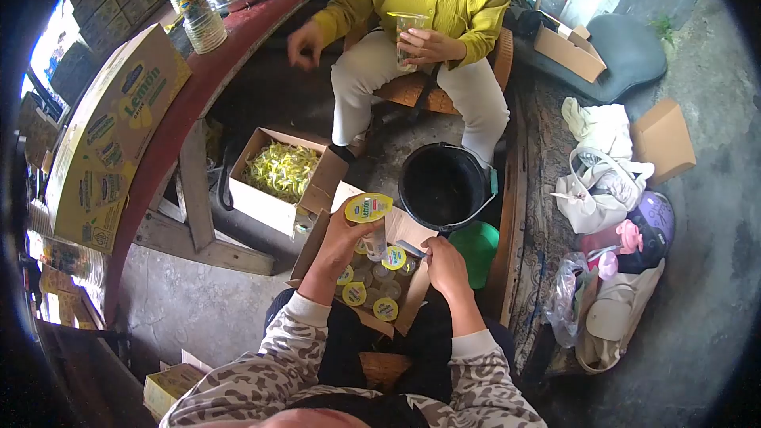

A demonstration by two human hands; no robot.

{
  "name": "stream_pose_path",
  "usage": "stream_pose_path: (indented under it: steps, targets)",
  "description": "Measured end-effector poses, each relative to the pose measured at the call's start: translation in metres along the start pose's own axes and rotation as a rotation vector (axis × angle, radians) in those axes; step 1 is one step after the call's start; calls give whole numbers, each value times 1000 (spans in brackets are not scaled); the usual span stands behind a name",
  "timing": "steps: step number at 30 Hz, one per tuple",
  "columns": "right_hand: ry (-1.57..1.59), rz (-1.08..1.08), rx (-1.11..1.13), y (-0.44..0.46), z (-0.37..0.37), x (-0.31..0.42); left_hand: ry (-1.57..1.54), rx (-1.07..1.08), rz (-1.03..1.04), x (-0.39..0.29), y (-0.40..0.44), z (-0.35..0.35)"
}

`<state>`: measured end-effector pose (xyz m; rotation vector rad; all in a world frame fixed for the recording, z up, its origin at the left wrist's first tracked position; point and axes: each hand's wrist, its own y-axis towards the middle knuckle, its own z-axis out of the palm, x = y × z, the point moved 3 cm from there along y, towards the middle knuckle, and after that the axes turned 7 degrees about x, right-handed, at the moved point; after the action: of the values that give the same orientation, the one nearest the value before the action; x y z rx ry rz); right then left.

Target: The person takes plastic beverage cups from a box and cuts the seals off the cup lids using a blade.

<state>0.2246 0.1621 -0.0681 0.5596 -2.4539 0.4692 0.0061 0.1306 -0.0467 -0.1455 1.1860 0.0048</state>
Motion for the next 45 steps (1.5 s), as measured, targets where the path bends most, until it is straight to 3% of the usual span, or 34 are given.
stream_pose_path:
  steps: [10,18,22,25,45]
  targets:
    - [36,-120,-314,0,-15,4,1,31,98,4,1,8]
    - [181,-205,-566,-2,-31,25,475,9,122,14,4,3]
    - [127,-299,-735,-13,-39,45,416,40,149,17,5,7]
    - [73,-296,-738,-23,-43,57,554,60,179,12,2,14]
    - [-208,-402,-660,-37,-41,71,545,149,268,24,-2,35]
